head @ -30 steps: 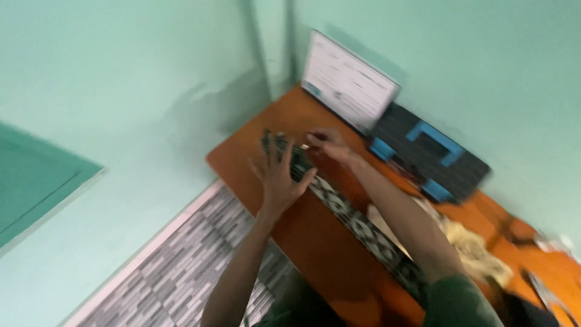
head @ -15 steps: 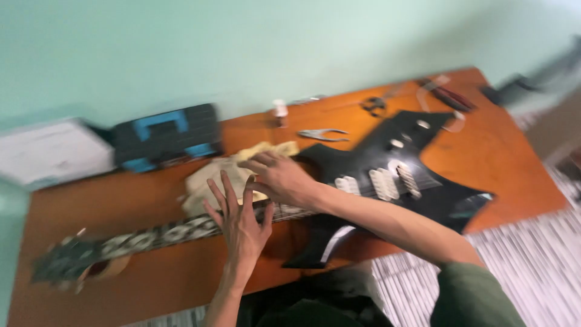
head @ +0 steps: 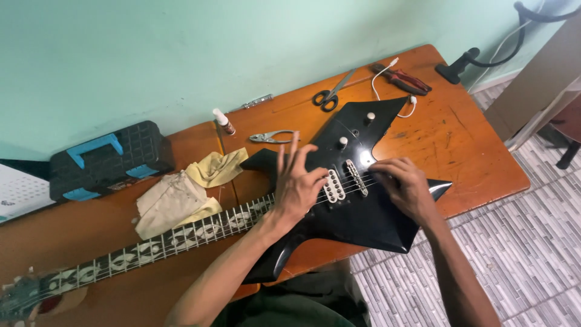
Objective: The person strings a black electric guitar by hand, threading strings through the headstock and tuning pegs. They repeatedly adjust the strings at the headstock and pluck them near the bridge to check tension. The guitar rests on a wooden table with tools and a cloth nearby.
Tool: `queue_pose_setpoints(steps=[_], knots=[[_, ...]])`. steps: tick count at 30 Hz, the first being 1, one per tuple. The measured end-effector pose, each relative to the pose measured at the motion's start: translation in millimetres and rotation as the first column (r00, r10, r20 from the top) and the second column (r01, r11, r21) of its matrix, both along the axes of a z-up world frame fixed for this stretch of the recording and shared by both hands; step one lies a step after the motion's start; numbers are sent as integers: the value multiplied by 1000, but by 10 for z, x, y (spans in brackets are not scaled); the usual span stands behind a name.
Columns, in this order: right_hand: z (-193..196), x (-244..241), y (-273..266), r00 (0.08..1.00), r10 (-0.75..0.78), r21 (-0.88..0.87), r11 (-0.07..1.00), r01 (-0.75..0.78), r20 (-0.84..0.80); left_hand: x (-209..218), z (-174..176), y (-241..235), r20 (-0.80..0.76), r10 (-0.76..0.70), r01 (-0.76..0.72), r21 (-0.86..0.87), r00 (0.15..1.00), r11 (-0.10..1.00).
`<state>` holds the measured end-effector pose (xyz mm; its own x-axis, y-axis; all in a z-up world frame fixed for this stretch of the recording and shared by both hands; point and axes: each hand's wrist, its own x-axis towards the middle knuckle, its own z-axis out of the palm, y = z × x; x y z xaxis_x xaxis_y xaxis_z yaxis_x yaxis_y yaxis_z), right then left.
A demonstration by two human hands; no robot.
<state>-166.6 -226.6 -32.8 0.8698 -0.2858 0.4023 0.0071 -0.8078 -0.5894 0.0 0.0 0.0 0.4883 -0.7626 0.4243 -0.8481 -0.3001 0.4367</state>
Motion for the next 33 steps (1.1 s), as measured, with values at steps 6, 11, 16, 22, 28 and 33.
queue_pose_setpoints(steps=[6, 11, 16, 22, 28, 33], knots=[[92, 130, 25, 1000, 12, -58, 998, -10, 24, -102, 97, -402, 0, -60, 60, 44, 998, 997], [159, 276, -87, 992, 91, -132, 986, -103, -88, -87, -9, -552, -38, -57, 61, 109, 998, 992], [270, 433, -187, 938, 213, -48, 971, -235, -272, -21, -167, -599, -184, -19, 59, 214, 983, 975], [179, 521, -241, 890, 348, 149, 937, -317, -293, 113, -531, -656, -454, 33, 108, 280, 890, 954], [173, 543, -232, 894, 322, 159, 945, -285, -311, 173, -637, -695, -496, 70, 97, 304, 866, 948], [178, 530, -194, 897, 317, 207, 942, -262, -308, 172, -532, -689, -562, 83, 111, 303, 823, 947]])
